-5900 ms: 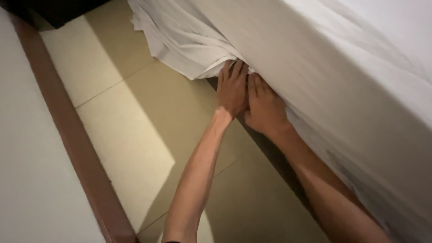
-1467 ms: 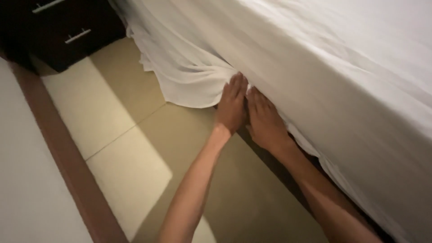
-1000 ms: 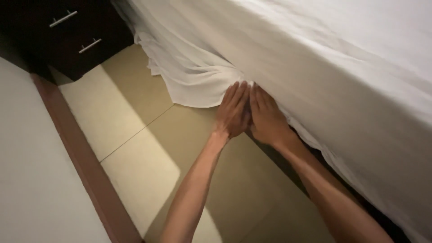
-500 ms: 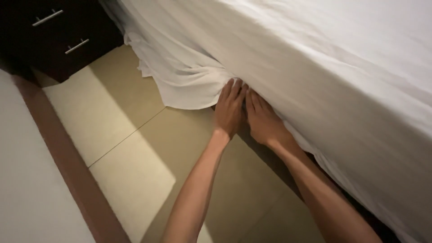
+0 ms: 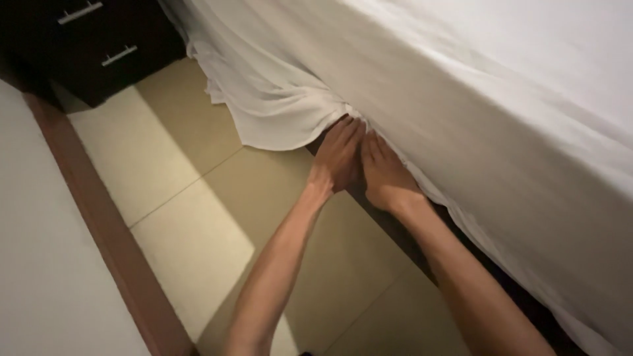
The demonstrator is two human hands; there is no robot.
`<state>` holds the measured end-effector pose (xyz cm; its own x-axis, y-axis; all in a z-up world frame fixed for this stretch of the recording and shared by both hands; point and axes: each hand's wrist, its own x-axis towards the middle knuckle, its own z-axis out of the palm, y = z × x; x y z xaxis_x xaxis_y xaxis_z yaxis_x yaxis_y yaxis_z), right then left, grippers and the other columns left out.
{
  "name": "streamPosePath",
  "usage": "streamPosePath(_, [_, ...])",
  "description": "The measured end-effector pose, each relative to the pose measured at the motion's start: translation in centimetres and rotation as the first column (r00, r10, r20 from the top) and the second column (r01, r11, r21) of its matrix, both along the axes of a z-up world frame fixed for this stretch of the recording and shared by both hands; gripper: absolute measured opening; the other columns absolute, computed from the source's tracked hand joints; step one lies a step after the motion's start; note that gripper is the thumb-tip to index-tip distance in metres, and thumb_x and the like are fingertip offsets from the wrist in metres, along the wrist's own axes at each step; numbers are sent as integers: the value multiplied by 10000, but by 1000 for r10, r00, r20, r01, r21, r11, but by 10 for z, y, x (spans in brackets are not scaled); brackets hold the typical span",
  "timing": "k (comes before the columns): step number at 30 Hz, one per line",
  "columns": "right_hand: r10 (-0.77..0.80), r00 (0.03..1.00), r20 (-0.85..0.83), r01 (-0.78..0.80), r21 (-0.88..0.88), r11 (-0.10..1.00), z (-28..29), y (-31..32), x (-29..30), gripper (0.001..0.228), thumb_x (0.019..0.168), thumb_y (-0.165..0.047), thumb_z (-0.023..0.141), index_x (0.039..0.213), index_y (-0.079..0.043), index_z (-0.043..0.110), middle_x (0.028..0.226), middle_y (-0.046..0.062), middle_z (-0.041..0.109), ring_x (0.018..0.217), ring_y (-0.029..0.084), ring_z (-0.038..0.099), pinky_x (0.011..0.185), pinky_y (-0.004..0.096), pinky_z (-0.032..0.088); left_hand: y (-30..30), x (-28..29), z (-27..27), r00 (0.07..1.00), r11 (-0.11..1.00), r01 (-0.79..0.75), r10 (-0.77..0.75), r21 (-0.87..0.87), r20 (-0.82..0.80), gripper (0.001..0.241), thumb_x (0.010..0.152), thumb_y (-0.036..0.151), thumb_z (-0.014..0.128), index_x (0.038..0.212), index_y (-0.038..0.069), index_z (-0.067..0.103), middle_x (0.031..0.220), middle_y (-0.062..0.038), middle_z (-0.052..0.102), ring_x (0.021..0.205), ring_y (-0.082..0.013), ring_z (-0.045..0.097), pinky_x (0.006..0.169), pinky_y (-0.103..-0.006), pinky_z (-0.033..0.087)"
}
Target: The person tucks a white bedsheet under the mattress of a single bed. They start at the head of the bed and work their way along the side, pulling the fabric tight and tucking it underneath the mattress by hand.
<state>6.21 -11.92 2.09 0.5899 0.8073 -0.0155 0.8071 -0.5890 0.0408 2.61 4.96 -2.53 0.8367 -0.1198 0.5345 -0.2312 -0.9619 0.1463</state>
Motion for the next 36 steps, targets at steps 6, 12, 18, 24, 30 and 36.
streamPosePath(6, [-68,962,-263,108,142,984,27,2,-1,861,811,30,538,1588,62,168,1680,241,157,1561,358,157,1253,392,168,-12,-4,18,1000,990,-22,22,-137,-1,732,731,85,611,1453,-2,524,1537,-187,496,1467,-364,391,1228,-509,271])
streamPosePath(12, [-20,996,-83,37,199,979,-1,1,4,882,800,-92,655,1536,122,217,1624,305,238,1523,425,213,1261,450,181,-15,7,2,997,970,-46,58,-240,43,582,885,148,639,1453,63,545,1565,-132,498,1510,-330,393,1235,-529,284])
streamPosePath(18, [-2,999,-44,9,171,985,11,-15,-13,964,748,-147,723,1537,111,234,1616,290,267,1523,392,229,1244,433,202,-21,1,10,998,961,-49,54,-272,10,685,761,61,650,1435,0,546,1518,-186,503,1449,-371,397,1115,-571,329])
streamPosePath(24, [-7,998,-59,17,172,985,8,-22,-15,930,781,-162,714,1534,109,240,1617,289,274,1512,385,253,1229,439,218,-24,0,20,998,960,-38,24,-277,-55,527,798,43,674,1322,52,614,1415,-121,609,1425,-305,478,1142,-542,417])
streamPosePath(30, [30,996,-89,-2,300,954,12,-18,-8,916,752,-82,692,1524,156,261,1602,326,289,1525,436,249,1262,464,207,-22,-3,31,997,919,-21,-11,-393,-79,566,790,12,655,1349,97,640,1481,-95,592,1475,-306,427,1168,-573,306])
streamPosePath(36, [-3,995,-96,32,306,952,8,-14,-10,892,757,-78,681,1516,144,268,1584,322,304,1501,445,268,1244,503,220,-13,-1,41,992,926,-3,-44,-376,-116,653,685,62,734,1328,29,624,1431,-168,554,1386,-359,423,1083,-631,239])
